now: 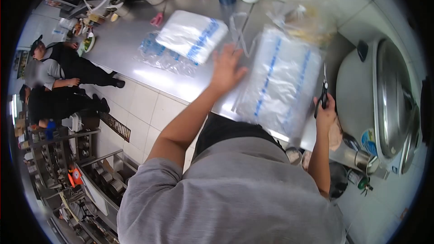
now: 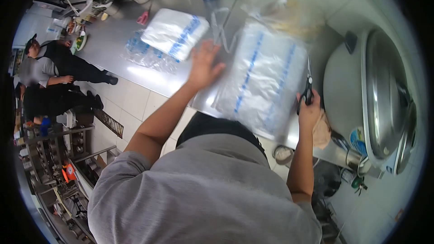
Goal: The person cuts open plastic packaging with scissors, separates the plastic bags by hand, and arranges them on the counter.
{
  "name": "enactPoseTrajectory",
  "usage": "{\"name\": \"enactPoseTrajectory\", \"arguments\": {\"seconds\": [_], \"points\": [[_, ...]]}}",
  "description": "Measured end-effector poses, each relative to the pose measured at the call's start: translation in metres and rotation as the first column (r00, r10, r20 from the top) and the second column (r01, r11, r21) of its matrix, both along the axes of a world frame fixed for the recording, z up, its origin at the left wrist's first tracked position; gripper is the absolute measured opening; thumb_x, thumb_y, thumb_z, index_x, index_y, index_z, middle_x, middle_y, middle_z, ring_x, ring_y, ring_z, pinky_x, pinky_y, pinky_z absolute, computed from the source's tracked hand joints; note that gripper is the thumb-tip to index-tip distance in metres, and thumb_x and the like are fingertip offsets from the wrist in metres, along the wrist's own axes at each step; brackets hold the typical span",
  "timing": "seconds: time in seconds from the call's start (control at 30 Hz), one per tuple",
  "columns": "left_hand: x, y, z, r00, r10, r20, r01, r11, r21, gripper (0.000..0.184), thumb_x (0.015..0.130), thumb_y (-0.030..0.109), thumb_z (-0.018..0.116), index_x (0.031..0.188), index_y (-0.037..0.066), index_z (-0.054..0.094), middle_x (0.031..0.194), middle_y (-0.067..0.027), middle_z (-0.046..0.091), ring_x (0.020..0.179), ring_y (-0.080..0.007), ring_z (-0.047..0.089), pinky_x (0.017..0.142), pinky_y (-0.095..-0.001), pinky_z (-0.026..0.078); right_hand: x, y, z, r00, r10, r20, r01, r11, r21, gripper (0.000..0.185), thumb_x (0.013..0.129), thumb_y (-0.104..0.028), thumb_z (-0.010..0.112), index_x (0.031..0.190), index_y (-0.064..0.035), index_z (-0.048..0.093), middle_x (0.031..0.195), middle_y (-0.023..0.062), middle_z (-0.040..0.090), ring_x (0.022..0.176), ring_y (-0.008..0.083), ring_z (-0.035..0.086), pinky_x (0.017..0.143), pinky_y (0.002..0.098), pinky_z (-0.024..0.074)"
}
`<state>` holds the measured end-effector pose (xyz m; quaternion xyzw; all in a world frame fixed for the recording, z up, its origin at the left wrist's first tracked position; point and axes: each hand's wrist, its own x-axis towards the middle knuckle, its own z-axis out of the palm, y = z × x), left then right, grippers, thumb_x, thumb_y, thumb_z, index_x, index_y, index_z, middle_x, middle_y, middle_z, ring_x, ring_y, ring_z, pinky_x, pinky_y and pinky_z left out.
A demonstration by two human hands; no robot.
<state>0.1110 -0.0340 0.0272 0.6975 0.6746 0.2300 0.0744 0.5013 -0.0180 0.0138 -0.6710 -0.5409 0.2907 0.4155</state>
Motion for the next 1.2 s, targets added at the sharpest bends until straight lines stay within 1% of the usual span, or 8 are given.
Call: {"name": "enactPoseTrajectory", "arguments": {"seconds": [0.33,0.47,0.6,0.7,0.83,1.1,1.17,1.2], "points": [[-0.239,0.107,-0.032,0.947,0.068,-0.315,-0.16,0.948,-0.276,0.074,0.088,0.062,0.047,0.149,0.026,0.027,0.157,-0.0104,0.016,0.145,-0.0319,0.011,0.112,-0.0608,0.01,-0.179,-0.001,0.048,0.936,0.049,0.349,0.004,0.989,-0.149,0.055,0.072,-0.014,0.079,0.12,-0.0017,0.056,0.089,0.0104,0.062,0.074,0.02,0.058,0.069,0.0309,0.0476],[-0.238,0.106,-0.046,0.958,0.113,-0.264,-0.164,0.969,-0.183,0.077,0.087,0.064,0.045,0.149,0.022,0.028,0.157,-0.011,0.015,0.145,-0.0322,0.009,0.113,-0.0602,0.006,-0.191,0.002,0.005,0.804,-0.023,0.594,0.142,0.977,-0.156,0.049,0.077,-0.01,0.067,0.122,0.003,0.052,0.105,0.0258,0.058,0.098,0.0416,0.058,0.085,0.0455,0.0479],[-0.262,0.092,-0.037,0.987,0.052,0.153,-0.034,0.993,-0.115,0.076,0.087,0.051,0.057,0.148,0.015,0.028,0.155,-0.0143,0.02,0.144,-0.0335,0.012,0.113,-0.0579,0.008,-0.211,0.012,0.011,0.54,0.154,0.827,0.307,0.879,-0.364,0.047,0.079,-0.022,0.063,0.12,0.0006,0.054,0.108,0.0242,0.058,0.105,0.0407,0.055,0.087,0.0485,0.0477],[-0.298,0.048,-0.011,0.995,0.102,0.009,-0.102,0.995,-0.008,0.077,0.086,0.045,0.06,0.146,0.01,0.029,0.152,-0.0153,0.025,0.143,-0.0344,0.016,0.113,-0.0581,0.011,-0.233,0.021,0.047,0.567,0.074,0.82,0.33,0.892,-0.309,0.049,0.077,-0.028,0.064,0.118,-0.0007,0.055,0.109,0.0209,0.059,0.106,0.0403,0.056,0.087,0.0494,0.0473],[-0.358,-0.032,-0.048,0.996,0.032,-0.082,-0.037,0.998,-0.059,0.067,0.085,0.034,0.062,0.141,0.005,0.038,0.149,-0.0207,0.03,0.14,-0.0388,0.024,0.112,-0.0556,0.015,-0.197,0.023,0.029,0.794,-0.163,0.586,0.269,0.958,-0.097,0.056,0.074,-0.03,0.071,0.12,-0.0012,0.058,0.112,0.0227,0.062,0.103,0.0378,0.059,0.091,0.0426,0.0464],[-0.361,-0.036,-0.049,0.985,-0.024,-0.171,0.008,0.996,-0.093,0.064,0.089,0.034,0.056,0.143,0.006,0.036,0.152,-0.0171,0.026,0.142,-0.0355,0.019,0.113,-0.0545,0.011,-0.001,-0.051,-0.028,0.493,-0.437,0.752,0.703,0.709,-0.049,0.042,0.077,-0.025,0.066,0.113,-0.0023,0.061,0.106,0.021,0.065,0.099,0.0351,0.063,0.087,0.0392,0.0488],[-0.363,-0.04,-0.048,0.985,-0.003,-0.172,-0.015,0.995,-0.103,0.065,0.088,0.034,0.056,0.144,0.008,0.035,0.153,-0.0158,0.025,0.143,-0.0343,0.019,0.114,-0.0534,0.01,0.017,-0.061,-0.005,0.437,-0.142,0.888,0.683,0.695,-0.225,0.045,0.082,-0.019,0.058,0.125,-0.0054,0.055,0.117,0.0179,0.062,0.106,0.0308,0.061,0.091,0.0368,0.0469],[-0.363,-0.041,-0.047,0.985,0.0,-0.174,-0.021,0.993,-0.117,0.065,0.089,0.034,0.056,0.144,0.008,0.035,0.153,-0.0155,0.025,0.143,-0.034,0.019,0.114,-0.0533,0.01,0.038,-0.068,-0.003,0.241,-0.093,0.966,0.032,0.996,0.087,0.051,0.087,-0.01,0.045,0.139,-0.0113,0.044,0.131,0.0112,0.056,0.113,0.0252,0.057,0.095,0.034,0.0449]]}}
